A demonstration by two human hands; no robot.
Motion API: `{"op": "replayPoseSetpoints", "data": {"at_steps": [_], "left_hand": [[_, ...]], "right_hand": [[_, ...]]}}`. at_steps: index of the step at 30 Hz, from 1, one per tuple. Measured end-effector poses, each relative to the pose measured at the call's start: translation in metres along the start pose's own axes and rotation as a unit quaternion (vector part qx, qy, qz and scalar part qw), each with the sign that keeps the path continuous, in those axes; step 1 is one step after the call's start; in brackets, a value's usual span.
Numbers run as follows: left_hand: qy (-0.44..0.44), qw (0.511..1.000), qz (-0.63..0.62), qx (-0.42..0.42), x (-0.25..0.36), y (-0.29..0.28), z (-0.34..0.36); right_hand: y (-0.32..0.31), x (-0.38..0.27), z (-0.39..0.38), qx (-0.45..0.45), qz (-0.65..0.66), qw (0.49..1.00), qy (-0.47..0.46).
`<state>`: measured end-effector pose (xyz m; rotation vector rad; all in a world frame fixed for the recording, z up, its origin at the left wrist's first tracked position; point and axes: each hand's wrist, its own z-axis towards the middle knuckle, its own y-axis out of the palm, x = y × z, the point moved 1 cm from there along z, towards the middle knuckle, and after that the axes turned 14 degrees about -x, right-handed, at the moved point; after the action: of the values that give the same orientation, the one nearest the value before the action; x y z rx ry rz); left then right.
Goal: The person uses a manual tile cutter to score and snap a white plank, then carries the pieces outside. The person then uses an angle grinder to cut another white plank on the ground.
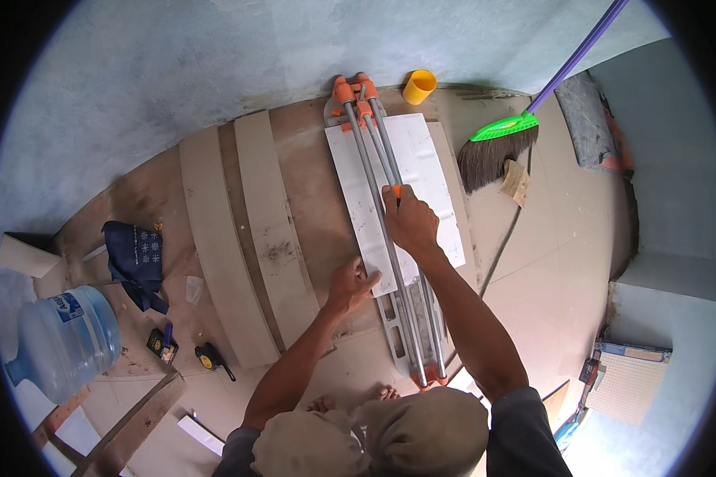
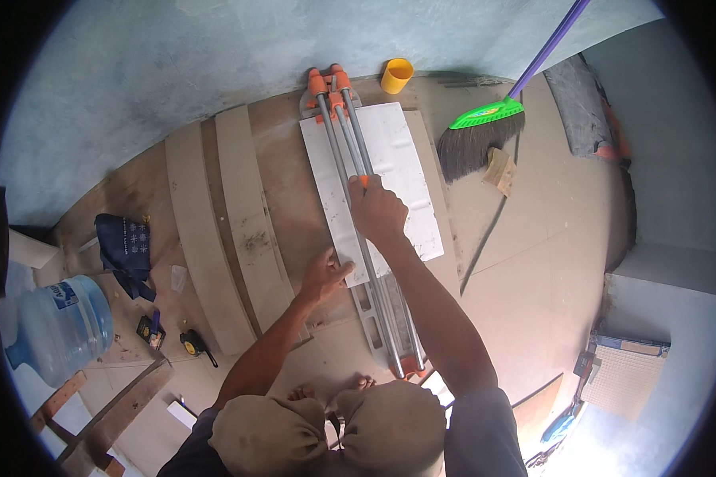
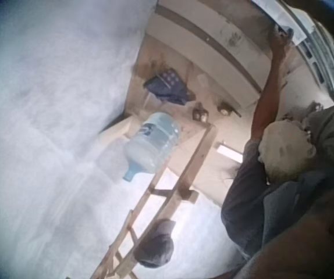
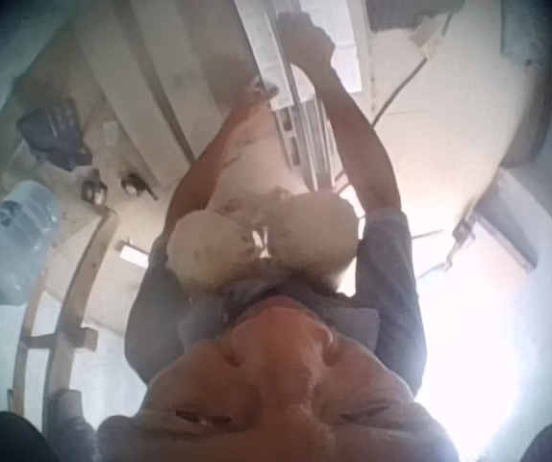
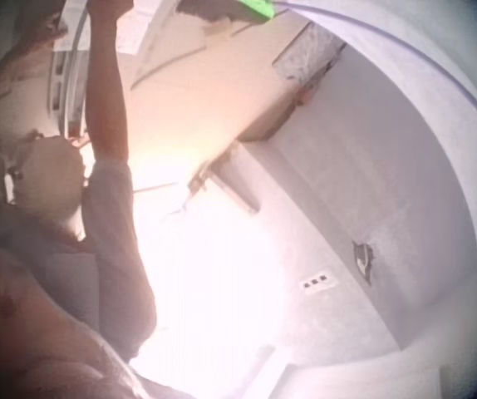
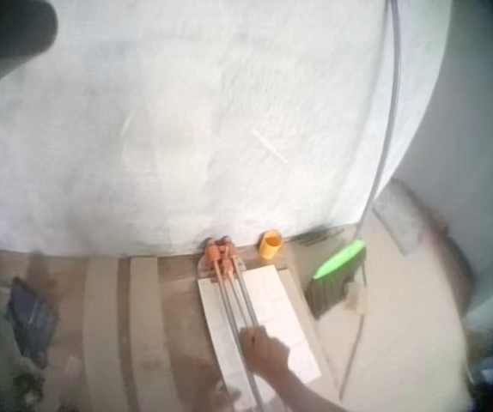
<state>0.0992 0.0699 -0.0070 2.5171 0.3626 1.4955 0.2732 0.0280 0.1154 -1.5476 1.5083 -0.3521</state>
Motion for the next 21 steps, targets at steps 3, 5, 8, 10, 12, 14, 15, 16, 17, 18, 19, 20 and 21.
{"op": "replayPoseSetpoints", "data": {"at_steps": [3, 5, 8, 10, 12, 14, 15, 16, 17, 18, 19, 20, 21], "left_hand": [[0.018, 1.000, -0.005, 0.013, -0.004, 0.001, -0.005], [-0.015, 1.000, 0.004, 0.001, -0.009, 0.000, -0.006], [0.015, 1.000, -0.002, -0.008, 0.013, -0.001, 0.001], [0.010, 1.000, -0.023, 0.001, 0.006, 0.002, -0.002], [0.009, 1.000, -0.009, 0.002, 0.002, 0.000, -0.003], [0.008, 1.000, -0.001, 0.002, 0.003, -0.002, -0.002], [0.008, 1.000, -0.004, -0.001, 0.008, 0.002, 0.000], [0.004, 1.000, -0.004, 0.000, 0.007, 0.001, -0.001], [-0.014, 0.999, 0.028, -0.015, 0.003, -0.001, 0.000], [-0.020, 1.000, 0.014, -0.014, 0.001, 0.003, -0.005], [-0.012, 1.000, 0.004, -0.012, 0.008, 0.003, -0.003], [-0.005, 1.000, -0.006, -0.009, 0.015, 0.004, -0.001], [0.006, 1.000, 0.028, 0.005, -0.005, -0.007, 0.000]], "right_hand": [[-0.003, -0.005, 0.001, 0.024, -0.034, 0.999, -0.031], [0.001, -0.003, 0.000, 0.041, -0.040, 0.998, -0.014], [0.002, 0.002, 0.002, 0.071, -0.075, 0.994, -0.017], [0.001, -0.001, -0.004, 0.130, -0.069, 0.988, -0.041], [0.011, 0.002, -0.005, 0.263, -0.073, 0.954, -0.124], [0.012, 0.004, -0.001, 0.201, -0.057, 0.974, -0.088], [0.013, 0.009, 0.003, 0.221, -0.066, 0.969, -0.087], [0.015, 0.007, 0.003, 0.236, -0.071, 0.965, -0.086], [0.013, 0.009, 0.006, 0.178, -0.006, 0.982, -0.058], [0.017, 0.013, 0.001, 0.175, -0.029, 0.982, -0.058], [0.018, 0.010, 0.003, 0.182, -0.054, 0.980, -0.066], [0.016, 0.011, 0.005, 0.190, -0.078, 0.976, -0.073], [0.016, 0.000, 0.002, 0.167, -0.077, 0.980, -0.075]]}}
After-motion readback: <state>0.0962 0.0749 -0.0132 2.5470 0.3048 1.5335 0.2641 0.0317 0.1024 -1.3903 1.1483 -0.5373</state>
